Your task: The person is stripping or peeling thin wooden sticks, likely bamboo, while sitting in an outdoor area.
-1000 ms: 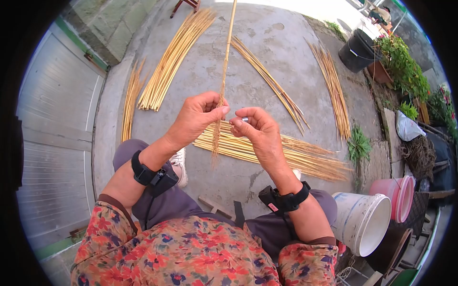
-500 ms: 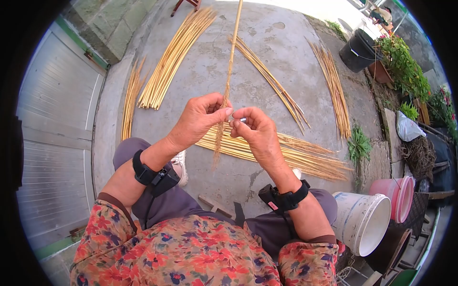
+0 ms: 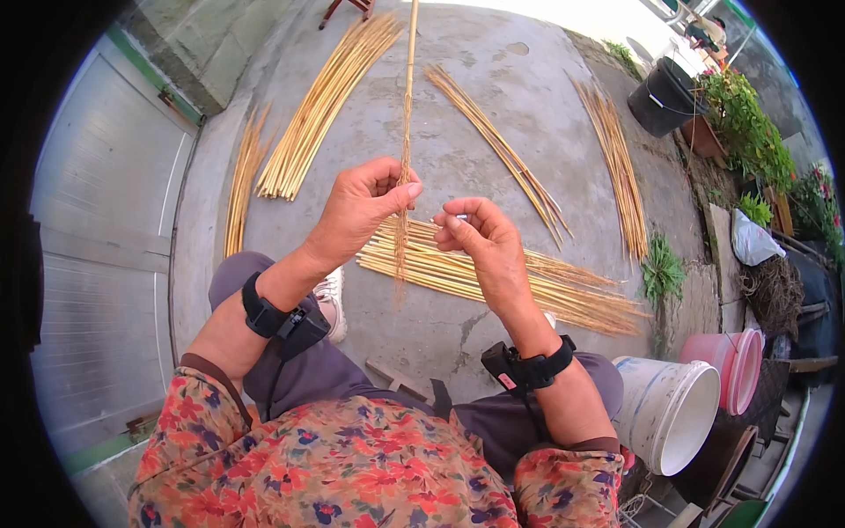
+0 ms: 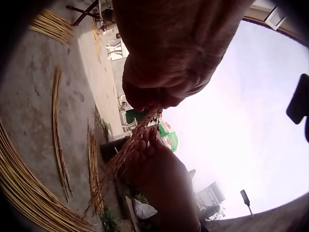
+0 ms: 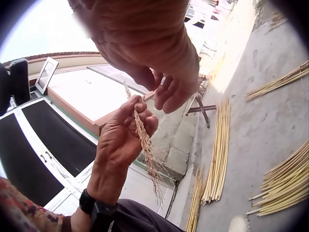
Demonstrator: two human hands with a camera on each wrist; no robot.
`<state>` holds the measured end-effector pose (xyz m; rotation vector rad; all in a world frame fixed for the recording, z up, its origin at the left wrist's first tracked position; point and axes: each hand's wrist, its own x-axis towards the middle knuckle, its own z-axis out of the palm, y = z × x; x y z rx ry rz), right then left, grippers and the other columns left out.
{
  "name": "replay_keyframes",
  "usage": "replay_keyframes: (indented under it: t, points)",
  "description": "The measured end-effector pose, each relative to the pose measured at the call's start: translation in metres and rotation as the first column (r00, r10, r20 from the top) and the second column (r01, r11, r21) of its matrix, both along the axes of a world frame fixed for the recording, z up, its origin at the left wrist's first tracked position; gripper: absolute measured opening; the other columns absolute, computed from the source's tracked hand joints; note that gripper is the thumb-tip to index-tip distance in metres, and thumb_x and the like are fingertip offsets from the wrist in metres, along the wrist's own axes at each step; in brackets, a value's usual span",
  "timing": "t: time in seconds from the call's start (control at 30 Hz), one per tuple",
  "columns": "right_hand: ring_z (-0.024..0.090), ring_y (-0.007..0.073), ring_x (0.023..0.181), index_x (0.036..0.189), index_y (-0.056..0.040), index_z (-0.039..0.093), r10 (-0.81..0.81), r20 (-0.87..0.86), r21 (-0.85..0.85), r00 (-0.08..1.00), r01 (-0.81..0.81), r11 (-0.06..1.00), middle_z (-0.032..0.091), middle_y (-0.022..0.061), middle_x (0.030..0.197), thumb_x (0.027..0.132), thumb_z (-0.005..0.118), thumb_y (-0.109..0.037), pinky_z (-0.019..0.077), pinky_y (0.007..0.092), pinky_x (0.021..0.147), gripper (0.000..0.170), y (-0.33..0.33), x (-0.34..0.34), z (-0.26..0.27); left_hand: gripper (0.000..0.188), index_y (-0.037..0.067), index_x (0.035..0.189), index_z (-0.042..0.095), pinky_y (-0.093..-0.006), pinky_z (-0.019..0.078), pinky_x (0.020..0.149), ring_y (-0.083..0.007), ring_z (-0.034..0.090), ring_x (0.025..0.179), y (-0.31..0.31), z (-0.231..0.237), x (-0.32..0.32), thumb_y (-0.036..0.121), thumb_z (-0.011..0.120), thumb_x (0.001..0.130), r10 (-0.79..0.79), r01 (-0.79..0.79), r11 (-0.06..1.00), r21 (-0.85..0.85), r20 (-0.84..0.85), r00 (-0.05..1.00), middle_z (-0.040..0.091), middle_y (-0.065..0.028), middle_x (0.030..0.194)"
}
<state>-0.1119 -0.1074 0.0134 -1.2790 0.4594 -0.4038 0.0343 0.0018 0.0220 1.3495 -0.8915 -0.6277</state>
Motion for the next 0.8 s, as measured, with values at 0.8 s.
replay_keyframes:
  t: [0.8]
  points:
    - [0.061, 0.0113, 0.074, 0.096, -0.0007, 0.055, 0.1, 0.021, 0.06, 0.995, -0.101, 0.993, 0.062, 0.0074, 0.085, 0.086, 0.055, -0.005, 0.0525, 0.0245, 0.069, 0.011, 0.0045, 0.0075, -0.0052, 0.012, 0.001, 0.084, 0.058, -0.0166, 0.0372, 0.053, -0.0005, 0.044, 0.062, 0.0042, 0.0017, 0.0025, 0.013, 0.06, 0.085, -0.064, 0.054, 0.99, 0.129, 0.078, 0.995, 0.051, 0.0053, 0.067]
